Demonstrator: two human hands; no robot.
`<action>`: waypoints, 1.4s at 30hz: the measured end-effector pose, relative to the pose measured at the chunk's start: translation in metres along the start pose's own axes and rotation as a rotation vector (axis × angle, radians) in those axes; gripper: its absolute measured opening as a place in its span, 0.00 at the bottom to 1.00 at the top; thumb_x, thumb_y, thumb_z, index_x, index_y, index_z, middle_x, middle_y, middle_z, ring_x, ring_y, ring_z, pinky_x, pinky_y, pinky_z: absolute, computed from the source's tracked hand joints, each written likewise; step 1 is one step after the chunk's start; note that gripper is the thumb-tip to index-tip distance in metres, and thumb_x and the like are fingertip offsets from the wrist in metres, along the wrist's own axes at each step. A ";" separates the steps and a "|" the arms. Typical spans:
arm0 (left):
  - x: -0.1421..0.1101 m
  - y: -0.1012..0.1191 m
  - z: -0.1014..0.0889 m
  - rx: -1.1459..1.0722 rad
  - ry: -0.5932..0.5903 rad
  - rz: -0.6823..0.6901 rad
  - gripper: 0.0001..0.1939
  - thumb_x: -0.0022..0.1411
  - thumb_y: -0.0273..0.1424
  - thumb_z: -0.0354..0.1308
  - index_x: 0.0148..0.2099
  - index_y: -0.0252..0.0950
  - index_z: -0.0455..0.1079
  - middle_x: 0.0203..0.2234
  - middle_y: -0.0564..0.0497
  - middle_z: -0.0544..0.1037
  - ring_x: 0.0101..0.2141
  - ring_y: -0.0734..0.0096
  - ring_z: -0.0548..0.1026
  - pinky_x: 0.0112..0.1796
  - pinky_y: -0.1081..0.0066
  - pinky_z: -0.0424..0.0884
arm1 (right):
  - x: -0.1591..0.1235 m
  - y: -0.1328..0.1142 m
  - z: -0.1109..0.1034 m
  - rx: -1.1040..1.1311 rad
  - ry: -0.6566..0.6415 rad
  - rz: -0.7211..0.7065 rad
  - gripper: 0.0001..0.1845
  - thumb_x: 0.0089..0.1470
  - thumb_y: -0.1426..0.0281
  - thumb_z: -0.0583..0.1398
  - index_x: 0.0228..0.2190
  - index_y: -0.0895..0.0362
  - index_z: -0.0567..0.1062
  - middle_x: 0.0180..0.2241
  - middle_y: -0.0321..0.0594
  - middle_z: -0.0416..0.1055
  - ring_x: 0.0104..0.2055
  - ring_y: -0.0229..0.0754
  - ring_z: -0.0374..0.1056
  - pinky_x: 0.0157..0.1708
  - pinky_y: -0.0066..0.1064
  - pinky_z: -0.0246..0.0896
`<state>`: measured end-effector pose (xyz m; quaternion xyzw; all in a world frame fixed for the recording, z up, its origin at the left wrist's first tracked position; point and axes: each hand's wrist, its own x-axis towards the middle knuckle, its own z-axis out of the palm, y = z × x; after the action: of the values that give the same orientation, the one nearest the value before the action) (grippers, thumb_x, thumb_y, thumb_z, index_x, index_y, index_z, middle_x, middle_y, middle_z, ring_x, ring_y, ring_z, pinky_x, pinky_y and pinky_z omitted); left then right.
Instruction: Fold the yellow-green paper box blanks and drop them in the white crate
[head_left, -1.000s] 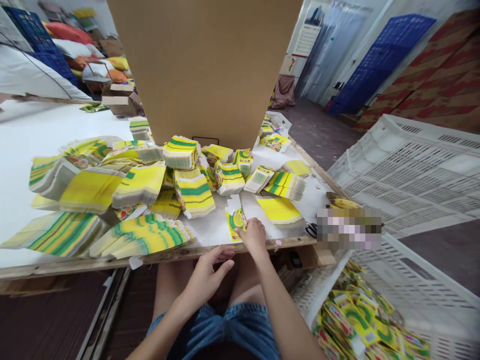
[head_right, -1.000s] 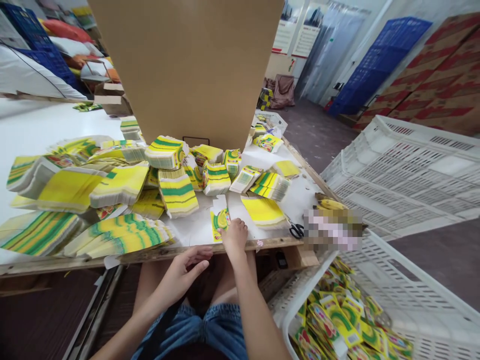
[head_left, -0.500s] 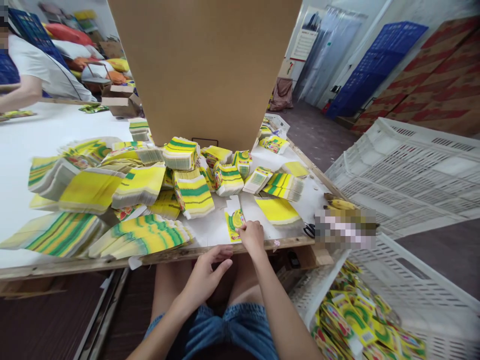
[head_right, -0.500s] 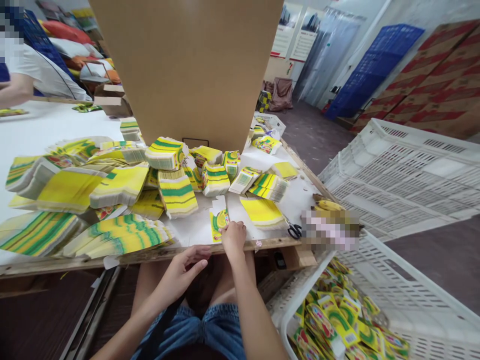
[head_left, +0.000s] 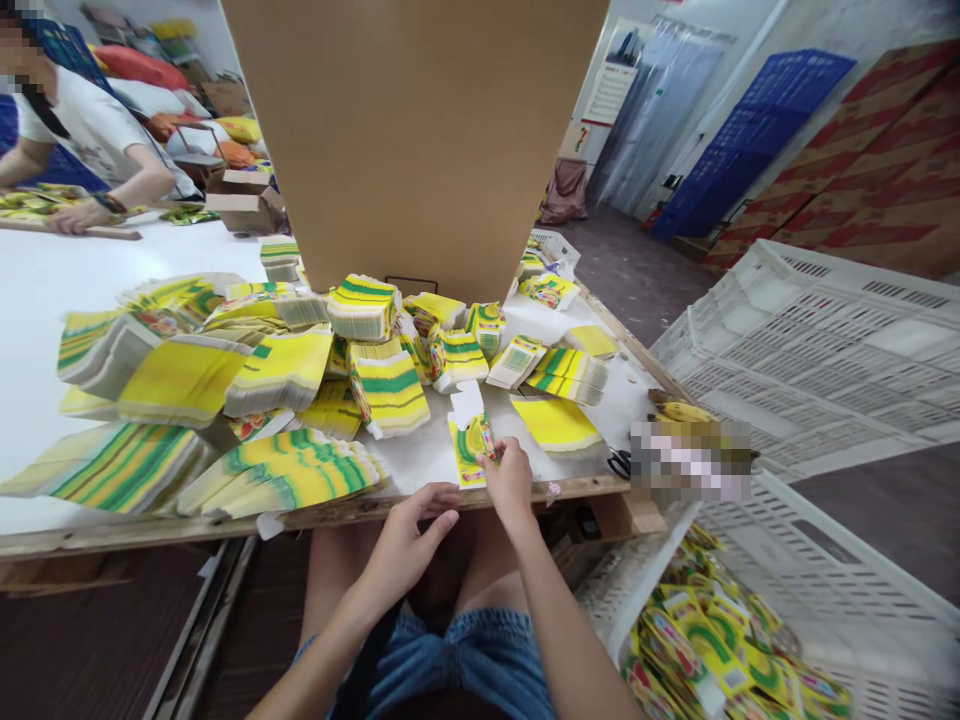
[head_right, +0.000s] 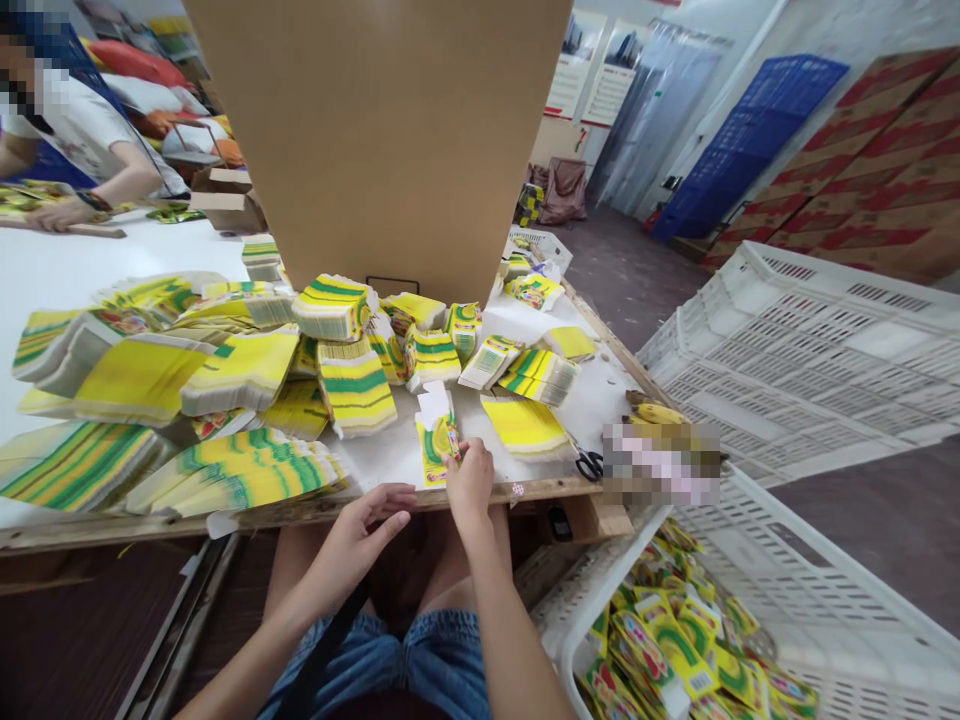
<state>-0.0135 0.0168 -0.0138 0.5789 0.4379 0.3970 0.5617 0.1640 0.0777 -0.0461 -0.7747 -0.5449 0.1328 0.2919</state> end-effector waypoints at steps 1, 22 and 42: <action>0.001 0.000 -0.001 -0.001 0.012 -0.002 0.14 0.60 0.33 0.57 0.49 0.36 0.72 0.42 0.44 0.80 0.44 0.60 0.77 0.48 0.62 0.71 | -0.002 0.001 -0.001 0.033 0.009 -0.005 0.08 0.48 0.70 0.60 0.34 0.56 0.71 0.35 0.45 0.76 0.38 0.50 0.71 0.37 0.33 0.60; 0.060 0.010 0.019 -0.413 0.070 -0.001 0.21 0.52 0.42 0.65 0.44 0.33 0.73 0.38 0.45 0.81 0.39 0.59 0.78 0.42 0.63 0.74 | -0.025 -0.010 -0.033 0.602 -0.065 -0.136 0.18 0.53 0.60 0.59 0.42 0.57 0.72 0.36 0.44 0.75 0.35 0.45 0.69 0.37 0.34 0.66; 0.032 0.026 -0.011 -0.759 0.415 0.120 0.17 0.51 0.32 0.68 0.45 0.39 0.72 0.38 0.52 0.82 0.38 0.71 0.79 0.41 0.74 0.74 | -0.050 -0.017 -0.066 0.426 -0.097 -0.262 0.17 0.54 0.68 0.55 0.16 0.54 0.61 0.17 0.28 0.54 0.22 0.35 0.52 0.25 0.27 0.46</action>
<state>-0.0126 0.0511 0.0117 0.2638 0.3301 0.6696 0.6108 0.1667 0.0149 0.0110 -0.6114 -0.6136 0.2427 0.4368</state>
